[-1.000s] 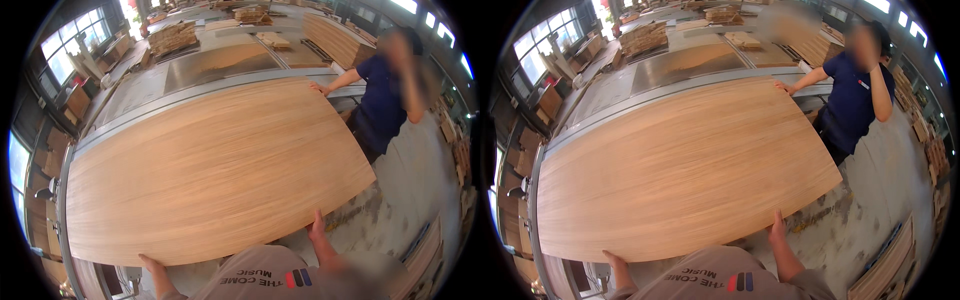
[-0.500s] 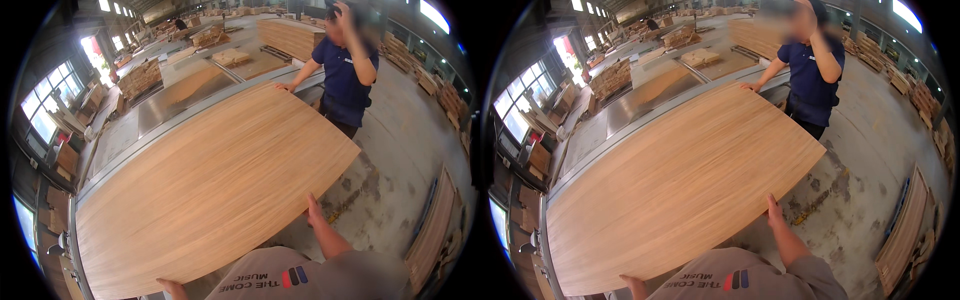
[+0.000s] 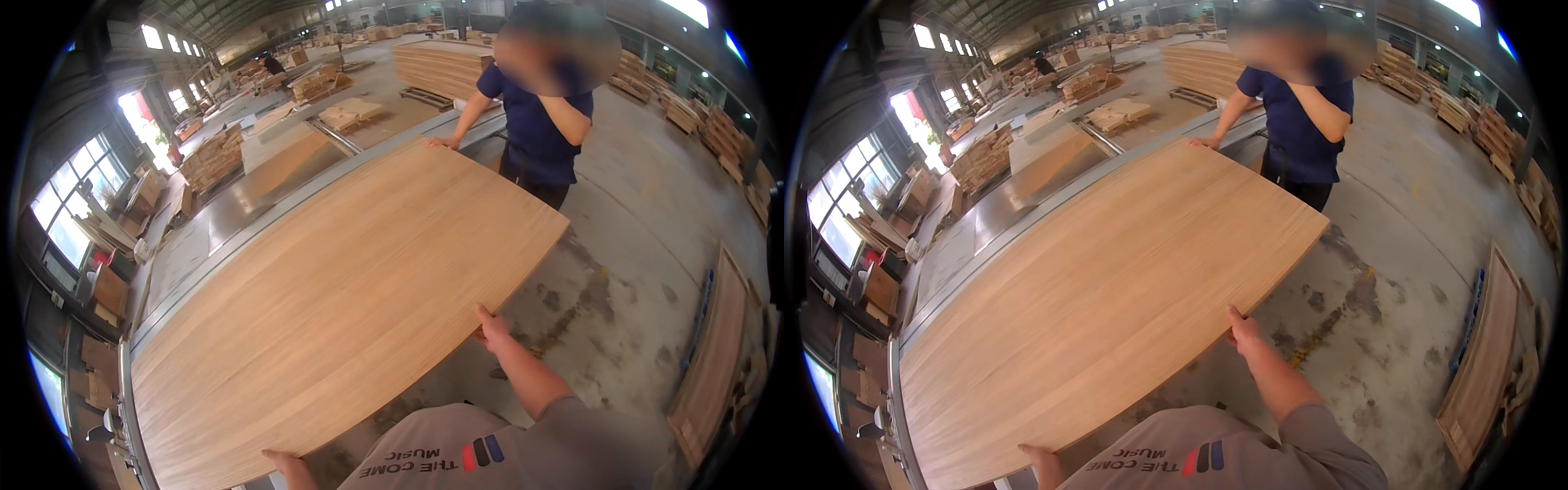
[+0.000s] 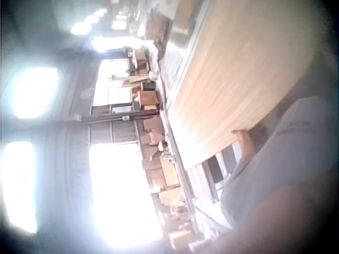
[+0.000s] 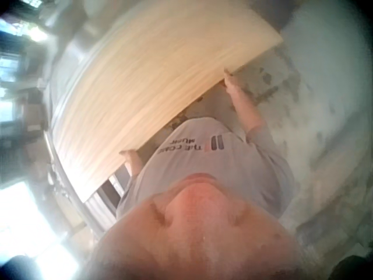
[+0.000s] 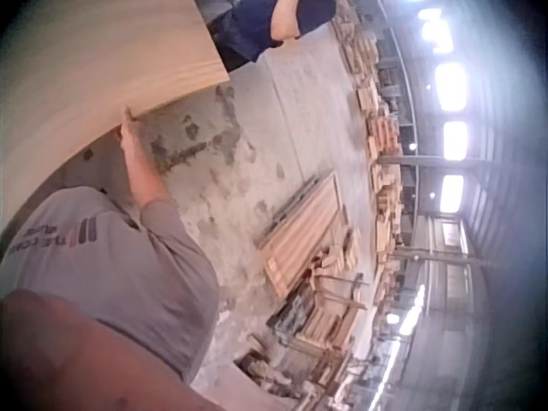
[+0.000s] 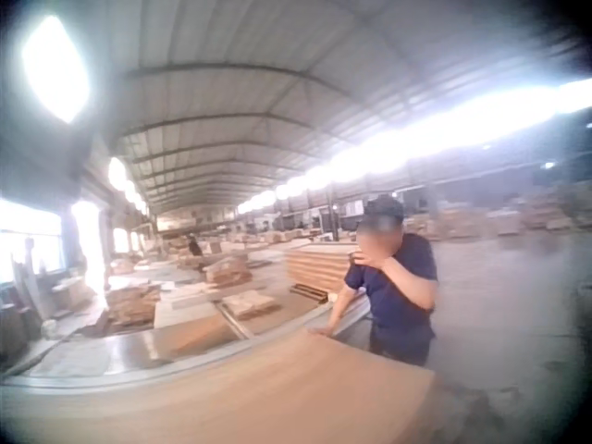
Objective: The person lifts a large wooden board with the help of another person and positions it onto a sliding table saw, then moves a metal guide along the edge of the board.
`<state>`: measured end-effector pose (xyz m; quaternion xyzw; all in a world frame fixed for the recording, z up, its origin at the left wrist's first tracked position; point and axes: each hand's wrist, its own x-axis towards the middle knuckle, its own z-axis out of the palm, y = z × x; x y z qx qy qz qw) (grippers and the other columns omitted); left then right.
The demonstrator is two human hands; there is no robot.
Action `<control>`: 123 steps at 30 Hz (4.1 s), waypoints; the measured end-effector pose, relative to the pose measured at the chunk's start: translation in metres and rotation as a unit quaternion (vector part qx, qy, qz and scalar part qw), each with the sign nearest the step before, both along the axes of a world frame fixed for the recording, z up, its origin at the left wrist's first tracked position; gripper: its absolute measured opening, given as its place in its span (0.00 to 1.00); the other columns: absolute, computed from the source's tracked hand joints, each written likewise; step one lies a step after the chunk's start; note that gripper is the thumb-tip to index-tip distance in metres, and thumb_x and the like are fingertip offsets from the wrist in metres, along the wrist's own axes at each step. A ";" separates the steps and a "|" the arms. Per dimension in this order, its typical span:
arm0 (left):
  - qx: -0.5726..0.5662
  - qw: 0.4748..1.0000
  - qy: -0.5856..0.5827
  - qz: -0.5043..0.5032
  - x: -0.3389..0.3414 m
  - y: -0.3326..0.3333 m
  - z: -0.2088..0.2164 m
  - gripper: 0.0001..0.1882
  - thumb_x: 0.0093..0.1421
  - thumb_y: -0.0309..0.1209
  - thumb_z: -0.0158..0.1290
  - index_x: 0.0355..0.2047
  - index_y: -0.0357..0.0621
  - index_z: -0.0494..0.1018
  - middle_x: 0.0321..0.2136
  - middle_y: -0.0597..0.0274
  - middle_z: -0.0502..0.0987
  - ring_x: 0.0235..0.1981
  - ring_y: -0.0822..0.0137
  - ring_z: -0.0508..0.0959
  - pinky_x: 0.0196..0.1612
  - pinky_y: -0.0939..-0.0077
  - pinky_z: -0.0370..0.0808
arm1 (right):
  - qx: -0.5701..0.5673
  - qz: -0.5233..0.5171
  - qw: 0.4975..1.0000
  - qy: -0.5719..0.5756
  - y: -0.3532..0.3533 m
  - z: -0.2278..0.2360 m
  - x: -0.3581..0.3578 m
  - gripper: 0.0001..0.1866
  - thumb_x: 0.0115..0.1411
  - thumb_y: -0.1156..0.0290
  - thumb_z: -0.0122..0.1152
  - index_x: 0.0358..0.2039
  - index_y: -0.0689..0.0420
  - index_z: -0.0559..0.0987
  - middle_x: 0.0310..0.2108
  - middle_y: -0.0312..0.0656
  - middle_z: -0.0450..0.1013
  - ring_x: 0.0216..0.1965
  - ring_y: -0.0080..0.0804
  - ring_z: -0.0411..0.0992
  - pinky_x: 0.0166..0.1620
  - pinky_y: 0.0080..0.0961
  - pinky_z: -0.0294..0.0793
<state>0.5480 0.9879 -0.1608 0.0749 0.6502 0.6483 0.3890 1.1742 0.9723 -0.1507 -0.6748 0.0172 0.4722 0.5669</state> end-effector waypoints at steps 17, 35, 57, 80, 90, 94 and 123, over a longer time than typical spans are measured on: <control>-0.017 0.992 -0.023 -0.124 0.118 -0.004 -0.026 0.42 0.59 0.63 0.30 0.62 0.42 0.52 0.59 0.56 0.60 0.59 0.58 0.60 0.60 0.67 0.56 | -0.048 -0.042 0.989 -0.130 -0.005 -0.009 0.132 0.39 0.54 0.39 0.53 0.43 0.69 0.72 0.40 0.53 0.72 0.41 0.42 0.70 0.38 0.35 0.70; -0.132 0.980 -0.124 -0.085 0.394 -0.018 0.049 0.42 0.59 0.65 0.29 0.62 0.48 0.52 0.60 0.59 0.59 0.59 0.57 0.60 0.60 0.63 0.59 | -0.144 -0.022 0.970 -0.193 -0.009 -0.004 0.323 0.44 0.58 0.37 0.41 0.56 0.69 0.61 0.53 0.54 0.65 0.53 0.44 0.64 0.54 0.34 0.63; -0.231 0.964 -0.048 0.119 0.693 -0.019 0.074 0.43 0.53 0.67 0.43 0.52 0.40 0.62 0.43 0.57 0.72 0.39 0.61 0.75 0.36 0.68 0.76 | -0.022 -0.037 0.991 -0.130 -0.016 -0.010 0.631 0.35 0.60 0.40 0.42 0.44 0.64 0.74 0.34 0.44 0.76 0.30 0.33 0.75 0.26 0.29 0.73; -0.160 0.983 -0.085 0.016 0.848 0.076 0.043 0.41 0.56 0.67 0.36 0.58 0.50 0.59 0.53 0.63 0.68 0.50 0.61 0.71 0.49 0.71 0.72 | -0.144 0.016 0.961 -0.234 0.085 -0.006 0.789 0.37 0.62 0.42 0.35 0.52 0.65 0.68 0.46 0.58 0.70 0.51 0.48 0.67 0.53 0.38 0.63; -0.213 0.967 -0.138 0.024 0.933 0.112 0.031 0.43 0.53 0.70 0.36 0.55 0.46 0.61 0.47 0.63 0.71 0.44 0.61 0.74 0.41 0.72 0.74 | -0.064 -0.081 0.986 -0.129 0.109 -0.037 0.881 0.30 0.61 0.41 0.40 0.47 0.56 0.69 0.32 0.39 0.71 0.22 0.27 0.66 0.19 0.23 0.61; -0.180 0.975 -0.130 0.014 0.976 0.109 0.028 0.42 0.54 0.69 0.36 0.55 0.47 0.61 0.45 0.63 0.72 0.42 0.62 0.74 0.40 0.71 0.74 | -0.010 -0.119 0.983 -0.142 0.107 -0.044 0.922 0.32 0.61 0.41 0.42 0.51 0.57 0.67 0.40 0.42 0.70 0.32 0.30 0.71 0.26 0.26 0.71; -0.192 0.955 -0.104 -0.202 1.176 0.059 0.080 0.38 0.56 0.62 0.43 0.41 0.31 0.69 0.30 0.51 0.74 0.26 0.61 0.76 0.27 0.68 0.74 | 0.060 0.004 0.994 -0.094 0.065 -0.025 1.208 0.39 0.55 0.33 0.44 0.59 0.47 0.60 0.55 0.37 0.62 0.53 0.33 0.62 0.42 0.22 0.63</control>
